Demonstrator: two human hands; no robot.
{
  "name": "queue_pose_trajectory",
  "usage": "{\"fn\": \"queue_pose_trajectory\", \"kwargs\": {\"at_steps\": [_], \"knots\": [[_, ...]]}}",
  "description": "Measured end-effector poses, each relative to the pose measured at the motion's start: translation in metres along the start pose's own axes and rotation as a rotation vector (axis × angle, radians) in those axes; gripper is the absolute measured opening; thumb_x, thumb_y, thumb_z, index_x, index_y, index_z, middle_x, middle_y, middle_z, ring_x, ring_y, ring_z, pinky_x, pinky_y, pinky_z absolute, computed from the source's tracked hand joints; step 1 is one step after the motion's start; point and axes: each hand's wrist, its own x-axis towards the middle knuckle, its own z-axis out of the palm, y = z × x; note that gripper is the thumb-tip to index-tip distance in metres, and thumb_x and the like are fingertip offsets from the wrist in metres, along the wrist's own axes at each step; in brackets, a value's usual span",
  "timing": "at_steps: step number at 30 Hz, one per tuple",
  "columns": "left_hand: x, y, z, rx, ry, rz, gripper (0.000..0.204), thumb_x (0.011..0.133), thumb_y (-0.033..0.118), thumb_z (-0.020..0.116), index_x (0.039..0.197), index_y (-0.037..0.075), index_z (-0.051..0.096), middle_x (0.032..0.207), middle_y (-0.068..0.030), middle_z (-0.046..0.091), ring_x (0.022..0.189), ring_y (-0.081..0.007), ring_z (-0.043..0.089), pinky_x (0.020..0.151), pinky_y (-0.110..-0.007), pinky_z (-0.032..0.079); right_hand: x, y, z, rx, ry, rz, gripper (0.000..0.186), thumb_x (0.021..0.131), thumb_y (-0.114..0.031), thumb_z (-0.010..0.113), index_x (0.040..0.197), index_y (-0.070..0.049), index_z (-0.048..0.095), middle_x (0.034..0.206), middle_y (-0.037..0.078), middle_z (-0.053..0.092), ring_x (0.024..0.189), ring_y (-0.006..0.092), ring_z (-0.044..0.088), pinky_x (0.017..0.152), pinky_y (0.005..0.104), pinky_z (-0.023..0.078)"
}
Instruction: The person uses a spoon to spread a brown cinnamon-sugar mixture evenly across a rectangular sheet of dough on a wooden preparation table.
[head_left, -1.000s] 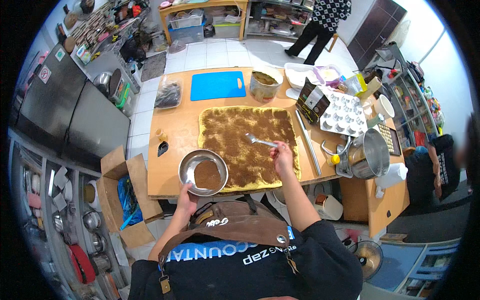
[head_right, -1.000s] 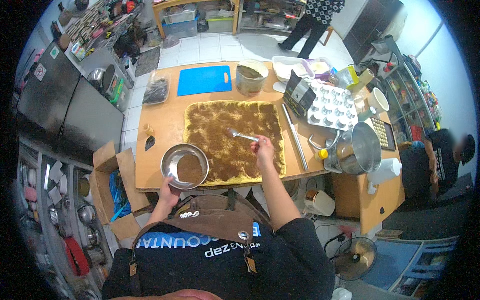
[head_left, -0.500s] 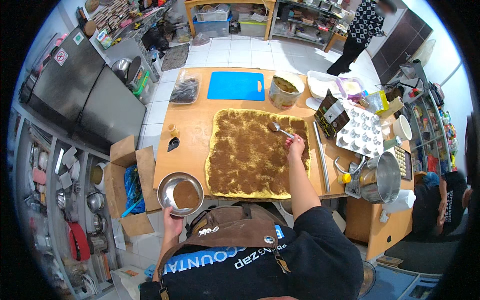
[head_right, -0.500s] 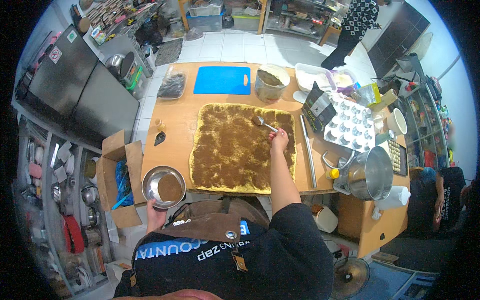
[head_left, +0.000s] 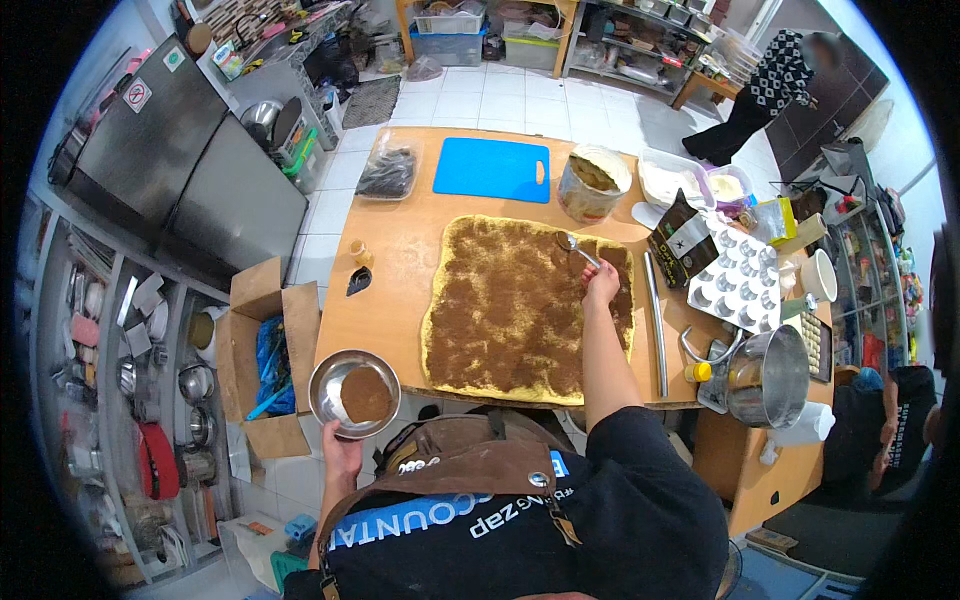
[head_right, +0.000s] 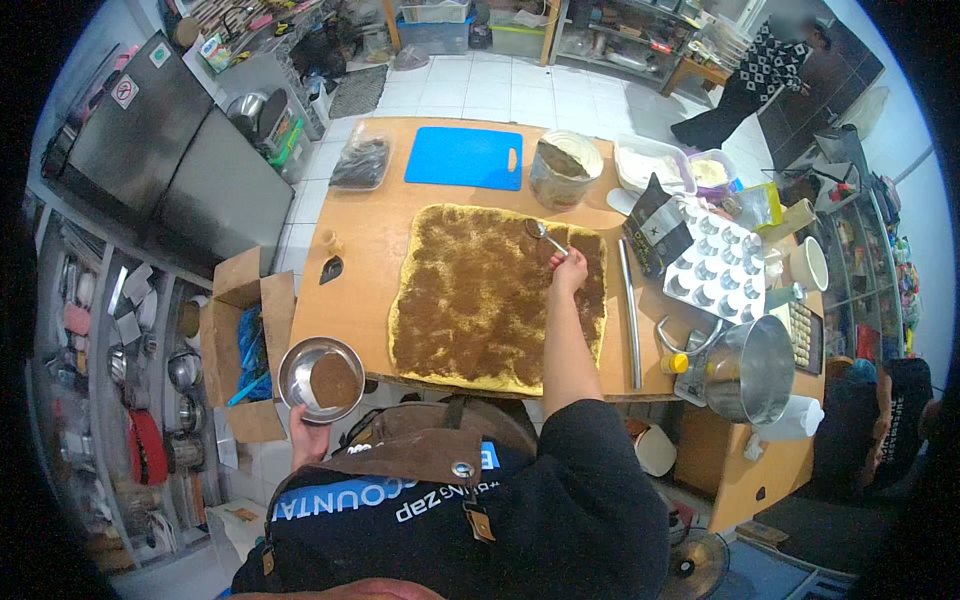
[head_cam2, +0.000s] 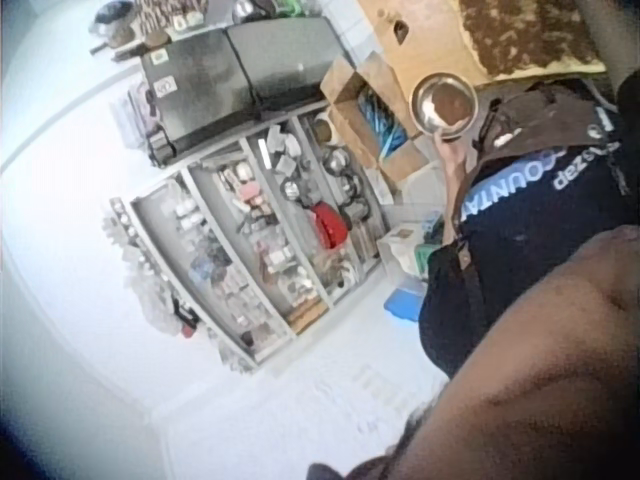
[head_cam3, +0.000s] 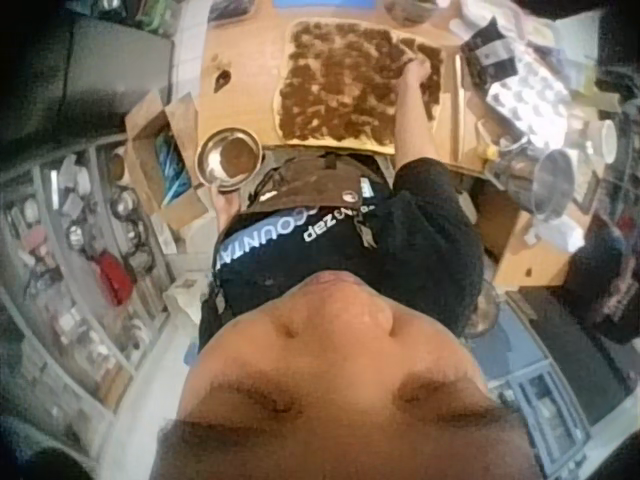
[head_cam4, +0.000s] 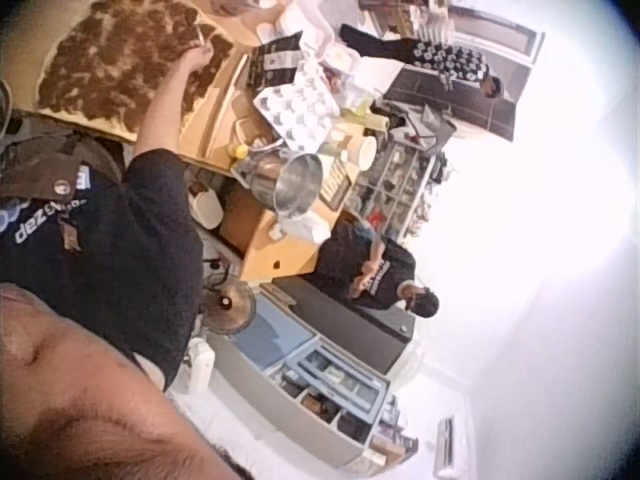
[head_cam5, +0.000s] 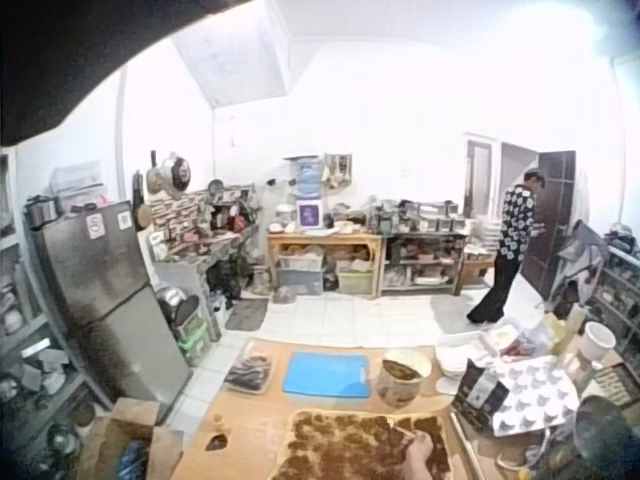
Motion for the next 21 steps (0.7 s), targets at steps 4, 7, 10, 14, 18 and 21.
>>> {"fn": "queue_pose_trajectory", "kwargs": {"at_steps": [4,7,10,14,18,21], "knots": [[-0.006,0.000,-0.002,-0.019,0.008,0.035,0.050,0.071,0.019,0.052,0.118,0.006,0.041,0.119,-0.0100,0.046,0.110,-0.0262,0.044,0.094,-0.043,0.035,-0.002,0.002,0.008,-0.053,0.020,-0.056,0.017,0.091,-0.018,0.040,0.099,-0.004,0.047,0.066,0.008,0.053,0.050,0.0133,0.052,0.042,0.0227,0.043],[-0.011,0.001,-0.002,-0.048,0.020,0.023,0.049,0.071,0.018,0.052,0.118,0.005,0.041,0.118,-0.0098,0.047,0.110,-0.0260,0.044,0.093,-0.043,0.035,-0.001,0.005,0.014,-0.032,-0.008,-0.067,0.017,0.090,-0.018,0.042,0.097,-0.004,0.047,0.065,0.008,0.053,0.049,0.0131,0.051,0.042,0.0228,0.043],[-0.011,0.003,-0.011,-0.043,0.110,0.042,0.049,0.071,0.017,0.052,0.118,0.006,0.040,0.118,-0.0097,0.047,0.109,-0.0259,0.044,0.093,-0.043,0.035,-0.001,0.007,0.024,-0.022,-0.055,-0.049,0.015,0.090,-0.017,0.043,0.096,-0.003,0.048,0.064,0.008,0.053,0.049,0.0125,0.051,0.041,0.0226,0.043],[-0.014,0.007,-0.011,-0.026,0.109,0.054,0.048,0.072,0.017,0.053,0.117,0.006,0.041,0.119,-0.0093,0.046,0.109,-0.0257,0.044,0.093,-0.043,0.035,-0.003,0.010,0.035,-0.066,-0.050,-0.083,0.015,0.089,-0.017,0.044,0.094,-0.004,0.048,0.063,0.007,0.053,0.048,0.0116,0.050,0.041,0.0222,0.042],[-0.019,0.010,-0.007,-0.039,0.070,0.051,0.046,0.072,0.017,0.053,0.116,0.007,0.042,0.118,-0.0086,0.047,0.110,-0.0256,0.044,0.093,-0.042,0.036,-0.007,0.011,0.040,-0.113,-0.028,-0.095,0.015,0.089,-0.018,0.044,0.094,-0.004,0.049,0.064,0.006,0.054,0.048,0.0109,0.050,0.041,0.0222,0.043],[-0.019,0.011,-0.010,-0.039,0.077,0.052,0.046,0.072,0.017,0.053,0.115,0.007,0.042,0.117,-0.0085,0.048,0.109,-0.0255,0.045,0.092,-0.042,0.036,-0.007,0.012,0.042,-0.097,-0.052,-0.088,0.015,0.090,-0.018,0.044,0.094,-0.005,0.049,0.064,0.005,0.054,0.048,0.0102,0.050,0.041,0.0221,0.043]]}}
